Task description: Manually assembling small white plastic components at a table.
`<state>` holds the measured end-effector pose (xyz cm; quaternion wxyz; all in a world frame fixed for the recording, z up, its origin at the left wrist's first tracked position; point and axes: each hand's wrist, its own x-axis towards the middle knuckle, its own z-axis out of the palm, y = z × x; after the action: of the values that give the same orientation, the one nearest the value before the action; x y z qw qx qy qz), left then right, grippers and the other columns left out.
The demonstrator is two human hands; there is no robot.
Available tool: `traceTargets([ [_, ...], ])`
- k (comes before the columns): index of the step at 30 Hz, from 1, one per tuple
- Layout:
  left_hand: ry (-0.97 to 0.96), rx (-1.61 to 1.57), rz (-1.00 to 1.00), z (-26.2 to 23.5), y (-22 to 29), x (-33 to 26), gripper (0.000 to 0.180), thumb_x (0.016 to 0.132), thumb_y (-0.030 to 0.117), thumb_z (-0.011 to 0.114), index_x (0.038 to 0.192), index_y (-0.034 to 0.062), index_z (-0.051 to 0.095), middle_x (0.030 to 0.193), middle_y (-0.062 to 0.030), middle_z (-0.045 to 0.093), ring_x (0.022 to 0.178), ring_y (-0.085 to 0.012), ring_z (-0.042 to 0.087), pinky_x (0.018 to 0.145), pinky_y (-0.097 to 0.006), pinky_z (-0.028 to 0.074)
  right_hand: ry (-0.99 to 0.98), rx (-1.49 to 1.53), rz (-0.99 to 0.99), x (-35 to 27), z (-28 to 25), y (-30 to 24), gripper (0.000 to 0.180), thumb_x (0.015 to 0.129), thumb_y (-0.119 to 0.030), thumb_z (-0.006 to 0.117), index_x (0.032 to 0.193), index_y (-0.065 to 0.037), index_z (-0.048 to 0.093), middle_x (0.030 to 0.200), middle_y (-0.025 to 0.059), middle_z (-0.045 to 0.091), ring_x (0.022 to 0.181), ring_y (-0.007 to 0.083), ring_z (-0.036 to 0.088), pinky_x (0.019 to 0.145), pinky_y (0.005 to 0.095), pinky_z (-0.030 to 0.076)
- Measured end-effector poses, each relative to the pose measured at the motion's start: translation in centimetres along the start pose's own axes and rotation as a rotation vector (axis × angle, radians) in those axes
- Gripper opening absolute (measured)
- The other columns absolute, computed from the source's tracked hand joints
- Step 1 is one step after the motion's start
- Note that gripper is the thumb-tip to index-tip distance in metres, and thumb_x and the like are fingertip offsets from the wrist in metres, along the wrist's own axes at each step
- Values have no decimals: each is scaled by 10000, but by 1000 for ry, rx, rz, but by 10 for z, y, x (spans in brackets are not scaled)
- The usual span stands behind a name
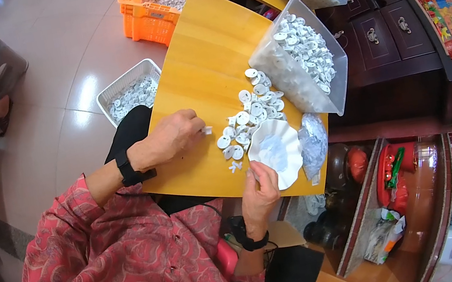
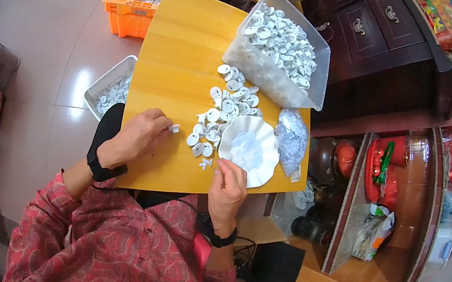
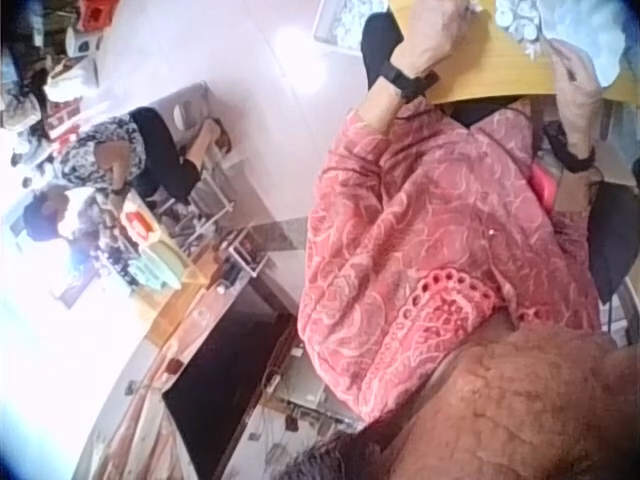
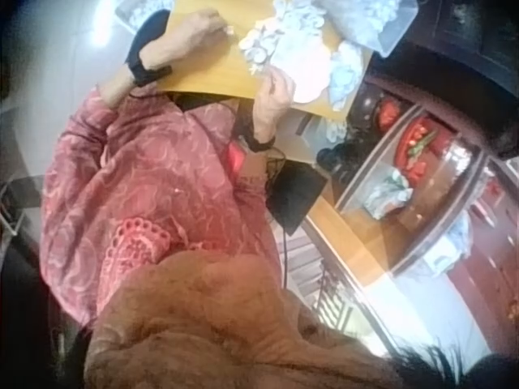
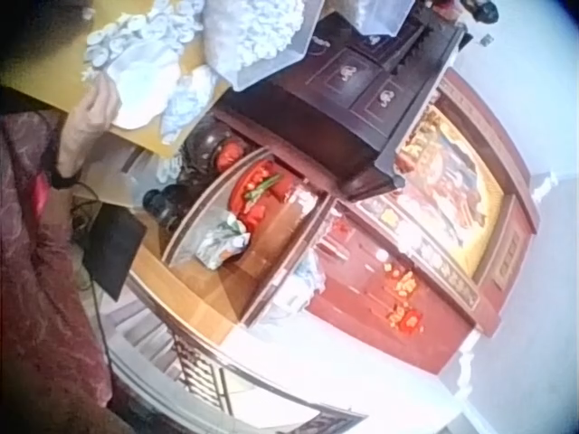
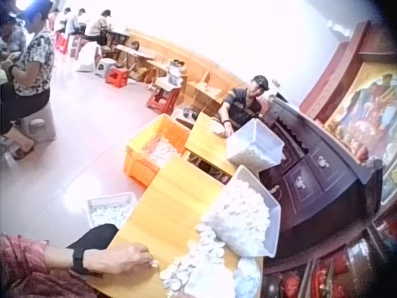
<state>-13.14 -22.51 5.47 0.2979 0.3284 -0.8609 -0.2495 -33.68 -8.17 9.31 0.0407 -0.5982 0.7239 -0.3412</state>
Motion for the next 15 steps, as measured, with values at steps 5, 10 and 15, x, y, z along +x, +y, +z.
traceTargets([
  [5,-62,-585,-350,-22,3,-8,203,911,72,644,1082,-39,643,889,-93,696,744,-167,692,658,-297,552,80,60,88,-6,-4,-1,163,866,17,636,1022,21,682,1002,123,668,820,224,656,679,321,527],
  [10,-34,-1042,-485,-24,7,-20,201,957,82,608,1119,-34,636,887,-99,706,756,-134,699,701,-266,581,-39,45,90,-10,8,-6,219,881,26,593,1092,18,652,1033,172,636,892,325,647,742,367,542],
  [15,-63,-1186,-562,-24,9,-27,220,957,73,605,1148,-34,624,913,-128,707,794,-161,714,739,-266,591,-128,49,38,0,32,-12,333,885,25,572,1219,32,583,1157,212,595,1027,370,608,859,409,510],
])
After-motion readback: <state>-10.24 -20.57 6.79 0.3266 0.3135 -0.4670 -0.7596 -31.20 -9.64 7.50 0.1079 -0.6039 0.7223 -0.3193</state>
